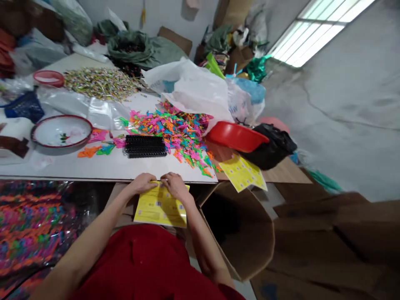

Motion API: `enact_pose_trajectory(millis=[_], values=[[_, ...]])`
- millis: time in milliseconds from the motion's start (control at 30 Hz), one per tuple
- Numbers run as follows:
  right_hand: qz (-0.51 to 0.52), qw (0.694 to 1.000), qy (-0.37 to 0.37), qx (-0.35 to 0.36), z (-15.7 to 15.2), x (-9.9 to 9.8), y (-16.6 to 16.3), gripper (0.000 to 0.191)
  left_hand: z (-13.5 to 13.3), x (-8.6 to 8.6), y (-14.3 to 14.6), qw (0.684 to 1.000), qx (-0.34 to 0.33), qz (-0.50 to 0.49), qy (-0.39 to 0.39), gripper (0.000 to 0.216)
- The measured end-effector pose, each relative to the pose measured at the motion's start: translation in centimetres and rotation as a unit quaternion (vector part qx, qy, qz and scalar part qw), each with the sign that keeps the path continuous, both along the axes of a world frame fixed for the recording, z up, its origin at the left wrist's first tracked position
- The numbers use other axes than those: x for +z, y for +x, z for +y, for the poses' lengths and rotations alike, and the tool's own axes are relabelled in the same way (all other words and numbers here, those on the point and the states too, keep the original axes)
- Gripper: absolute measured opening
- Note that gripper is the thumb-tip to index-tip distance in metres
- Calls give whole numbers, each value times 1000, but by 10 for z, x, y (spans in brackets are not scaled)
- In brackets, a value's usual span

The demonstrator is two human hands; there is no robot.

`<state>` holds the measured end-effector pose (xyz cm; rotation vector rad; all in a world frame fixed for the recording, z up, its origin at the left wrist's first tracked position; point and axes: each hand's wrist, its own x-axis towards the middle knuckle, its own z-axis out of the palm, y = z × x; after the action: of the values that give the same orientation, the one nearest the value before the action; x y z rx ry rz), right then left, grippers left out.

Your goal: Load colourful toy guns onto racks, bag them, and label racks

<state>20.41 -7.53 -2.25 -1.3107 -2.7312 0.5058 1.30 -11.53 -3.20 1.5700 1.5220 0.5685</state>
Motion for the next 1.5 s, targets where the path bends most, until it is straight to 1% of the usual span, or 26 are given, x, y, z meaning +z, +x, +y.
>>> enact_pose_trajectory(millis=[67,133,233,300,367,433,500,567,633,667,733,800,900,1000,1067,1133,1200,1267,1333,1400,1467,1500], values=[[-16,999,-9,49,-4,-6,-12,28,0,-5,-6,999,14,-36,-8,16],[-12,999,-2,52,-4,-15,-9,31,-1,-12,-15,996,44,-74,-23,17],[2,1000,-3,29,6,-31,21,29,-1,-30,-25,982,118,-137,-55,24],[7,999,-31,11,17,-41,46,29,2,-44,-26,964,179,-181,-78,29],[3,998,-60,-2,23,-47,63,30,4,-54,-25,941,232,-226,-98,36],[-12,998,-49,-25,23,-49,66,28,4,-59,-23,919,268,-266,-112,41],[-3,998,6,-59,20,-46,51,23,2,-57,-22,903,285,-298,-123,45],[57,994,58,-67,17,-39,22,24,0,-51,-21,894,289,-317,-130,48],[120,990,71,-30,14,-33,-13,28,-2,-43,-18,893,286,-322,-128,47],[130,989,66,-2,13,-32,-29,30,-3,-40,-17,895,285,-321,-126,46],[117,991,50,43,11,-33,-53,32,-3,-36,-14,900,285,-308,-118,42],[100,992,46,63,6,-40,-64,36,-2,-36,-12,904,287,-294,-116,38],[120,989,68,57,-3,-55,-60,40,1,-40,-11,905,281,-293,-129,35],[173,981,83,42,-7,-67,-51,36,4,-41,-11,902,262,-309,-148,35],[230,971,59,20,-4,-68,-49,29,7,-38,-12,904,242,-315,-160,36],[292,956,14,-6,2,-65,-49,20,8,-35,-12,909,222,-311,-168,38],[327,945,-12,-12,9,-62,-49,16,10,-33,-11,914,213,-298,-173,40],[326,945,3,6,14,-61,-49,16,11,-33,-9,919,217,-279,-173,41],[308,950,38,31,14,-64,-47,16,12,-34,-8,926,216,-257,-172,41],[303,949,70,56,11,-66,-45,14,12,-35,-7,935,206,-232,-170,40],[334,936,79,83,6,-60,-40,11,13,-37,-9,946,198,-196,-167,39],[362,925,72,92,4,-52,-37,10,13,-38,-10,951,198,-170,-164,37]])
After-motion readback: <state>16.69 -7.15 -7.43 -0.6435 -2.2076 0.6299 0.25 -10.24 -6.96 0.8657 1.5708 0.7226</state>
